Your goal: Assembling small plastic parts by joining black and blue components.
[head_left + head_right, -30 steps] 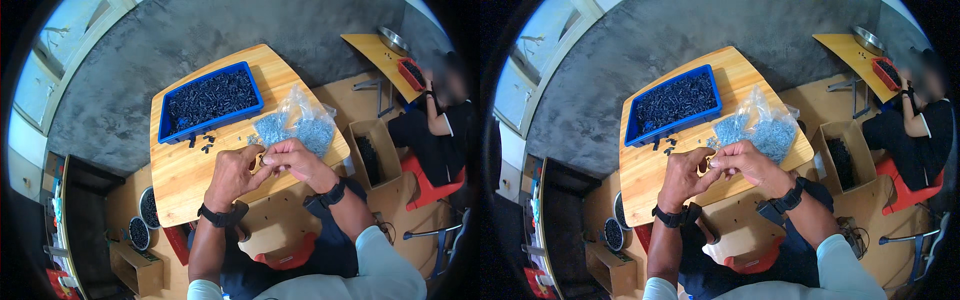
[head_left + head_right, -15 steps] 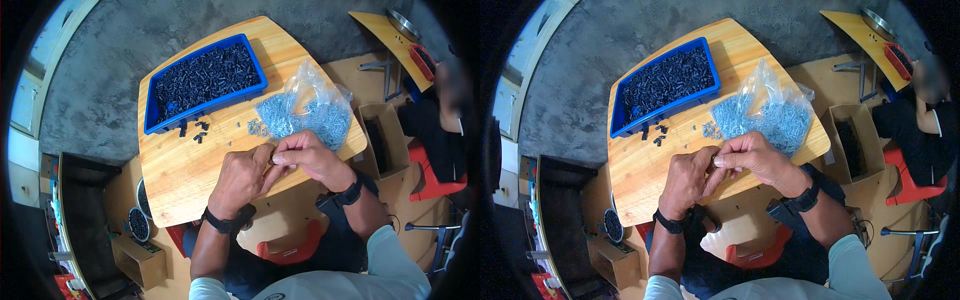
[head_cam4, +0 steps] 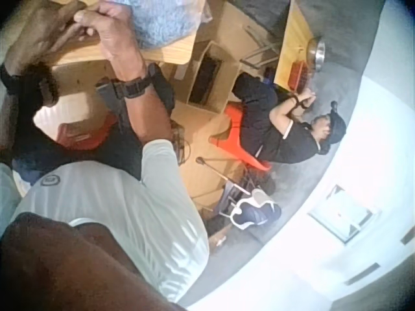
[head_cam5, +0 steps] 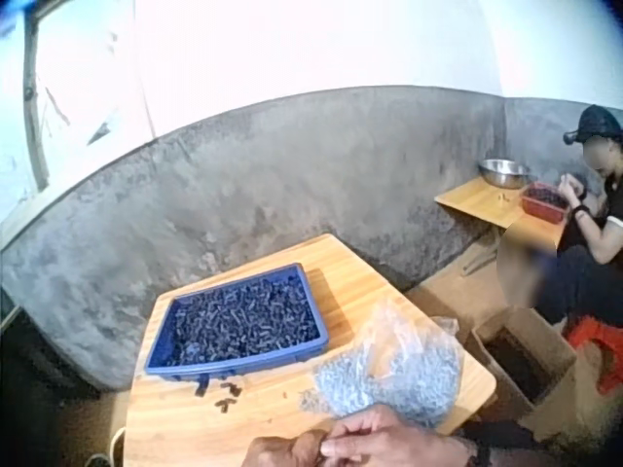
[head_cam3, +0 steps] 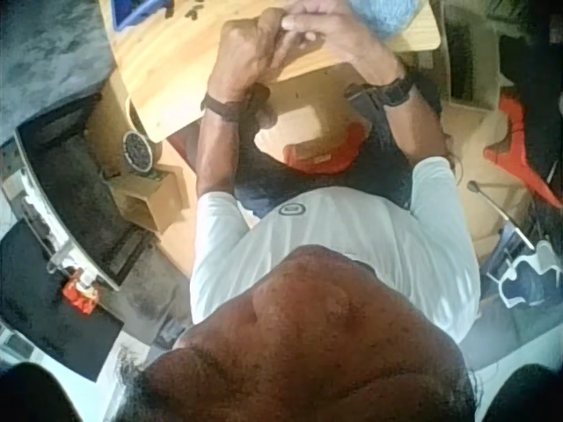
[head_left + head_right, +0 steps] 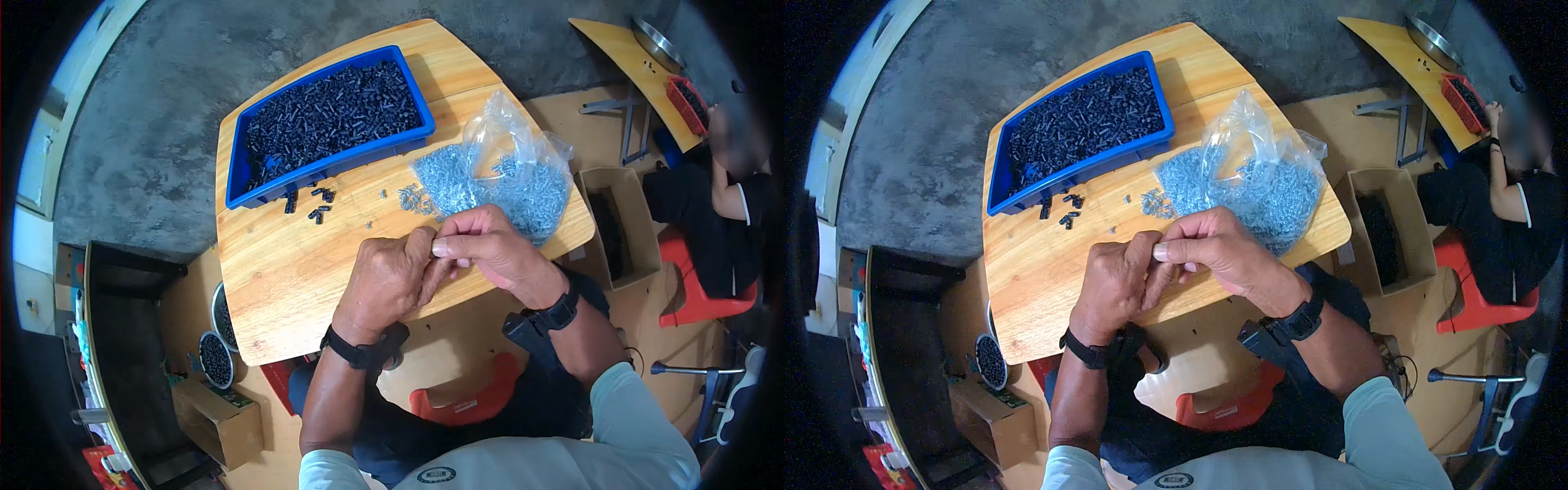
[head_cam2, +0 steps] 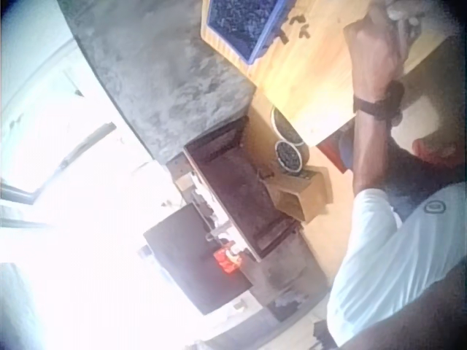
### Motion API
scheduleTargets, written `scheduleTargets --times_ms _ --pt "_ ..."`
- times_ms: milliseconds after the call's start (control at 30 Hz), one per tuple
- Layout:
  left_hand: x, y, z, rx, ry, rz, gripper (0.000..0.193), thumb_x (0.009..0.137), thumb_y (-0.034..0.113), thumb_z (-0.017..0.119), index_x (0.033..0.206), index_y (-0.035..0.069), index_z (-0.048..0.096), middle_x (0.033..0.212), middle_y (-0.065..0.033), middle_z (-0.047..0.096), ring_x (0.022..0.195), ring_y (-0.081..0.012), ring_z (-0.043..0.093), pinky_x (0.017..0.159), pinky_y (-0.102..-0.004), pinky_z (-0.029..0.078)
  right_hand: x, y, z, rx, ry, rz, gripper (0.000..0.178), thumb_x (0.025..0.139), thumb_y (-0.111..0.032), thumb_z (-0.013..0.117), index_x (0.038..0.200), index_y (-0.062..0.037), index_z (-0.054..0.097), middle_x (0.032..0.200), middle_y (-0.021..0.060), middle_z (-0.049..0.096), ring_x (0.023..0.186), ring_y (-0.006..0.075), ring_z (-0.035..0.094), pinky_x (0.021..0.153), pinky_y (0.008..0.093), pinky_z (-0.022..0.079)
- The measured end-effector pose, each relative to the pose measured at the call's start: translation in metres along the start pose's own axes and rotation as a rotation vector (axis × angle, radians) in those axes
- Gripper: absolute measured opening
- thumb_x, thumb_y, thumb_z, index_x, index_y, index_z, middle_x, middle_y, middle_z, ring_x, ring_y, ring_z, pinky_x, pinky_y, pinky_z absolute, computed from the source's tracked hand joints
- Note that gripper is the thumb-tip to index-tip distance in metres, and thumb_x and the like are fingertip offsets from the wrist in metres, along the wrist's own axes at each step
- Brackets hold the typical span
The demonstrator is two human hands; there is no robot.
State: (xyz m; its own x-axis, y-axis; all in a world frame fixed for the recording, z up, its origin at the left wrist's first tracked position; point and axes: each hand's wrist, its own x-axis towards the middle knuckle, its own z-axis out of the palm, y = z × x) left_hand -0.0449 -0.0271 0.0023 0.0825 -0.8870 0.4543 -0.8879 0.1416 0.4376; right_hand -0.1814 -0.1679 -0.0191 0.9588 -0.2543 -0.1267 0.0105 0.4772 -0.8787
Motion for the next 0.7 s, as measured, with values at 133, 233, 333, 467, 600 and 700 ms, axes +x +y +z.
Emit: scheduleTargets --times_ms 133,233,333,467,600,700 --pt "-0.008 0.003 0.001 0.028 -0.008 -0.01 0.021 0.086 0.014 0.074 0.096 0.003 0.06 0.059 -0.0122 0.06 0.052 -0.03 0.064 0.05 -0.038 0.049 -0.006 0.002 0.005 -0.042 -0.002 -0.015 0.018 0.09 -0.015 0.073 0.094 0.0019 0.074 0.084 0.0071 0.072 0.071 0.0099 0.064 0.063 0.0232 0.052" --pt "-0.01 0.002 -0.001 0.049 -0.042 -0.023 0.021 0.087 0.015 0.074 0.097 0.003 0.061 0.061 -0.0129 0.061 0.054 -0.0299 0.065 0.051 -0.0376 0.05 -0.007 0.002 0.007 -0.105 0.029 -0.02 0.019 0.09 -0.016 0.073 0.095 0.0023 0.074 0.084 0.0067 0.071 0.069 0.0096 0.062 0.063 0.0241 0.052" --pt "-0.014 -0.002 -0.004 0.009 -0.016 -0.041 0.022 0.088 0.017 0.073 0.1 0.003 0.062 0.065 -0.014 0.063 0.056 -0.0298 0.065 0.052 -0.0369 0.051 -0.004 0.006 0.012 -0.097 0.049 -0.012 0.021 0.09 -0.017 0.074 0.095 0.0028 0.073 0.08 0.0053 0.068 0.067 0.009 0.059 0.063 0.0256 0.053" --pt "-0.017 -0.003 -0.001 -0.112 0.052 -0.068 0.028 0.089 0.022 0.073 0.109 0.003 0.065 0.072 -0.0147 0.066 0.058 -0.0288 0.066 0.055 -0.0356 0.051 -0.008 0.003 0.018 0.015 0.051 0.009 0.023 0.091 -0.019 0.072 0.094 0.0033 0.073 0.074 0.0033 0.063 0.066 0.0084 0.056 0.062 0.0277 0.055" --pt "-0.022 -0.006 0.002 -0.163 0.063 -0.073 0.031 0.09 0.024 0.073 0.112 0.003 0.065 0.072 -0.014 0.066 0.059 -0.0281 0.067 0.056 -0.0352 0.052 -0.007 0.002 0.018 0.021 0.029 0.025 0.023 0.091 -0.019 0.07 0.095 0.0029 0.074 0.074 0.0033 0.063 0.066 0.0084 0.057 0.063 0.0278 0.056" --pt "-0.016 0.002 -0.005 -0.154 0.034 -0.081 0.029 0.089 0.024 0.075 0.107 0.003 0.065 0.073 -0.015 0.07 0.067 -0.0306 0.072 0.058 -0.0362 0.056 -0.008 0.004 0.016 -0.044 0.042 -0.004 0.023 0.091 -0.019 0.07 0.097 0.0026 0.074 0.075 0.0035 0.064 0.065 0.0084 0.056 0.064 0.0274 0.056"
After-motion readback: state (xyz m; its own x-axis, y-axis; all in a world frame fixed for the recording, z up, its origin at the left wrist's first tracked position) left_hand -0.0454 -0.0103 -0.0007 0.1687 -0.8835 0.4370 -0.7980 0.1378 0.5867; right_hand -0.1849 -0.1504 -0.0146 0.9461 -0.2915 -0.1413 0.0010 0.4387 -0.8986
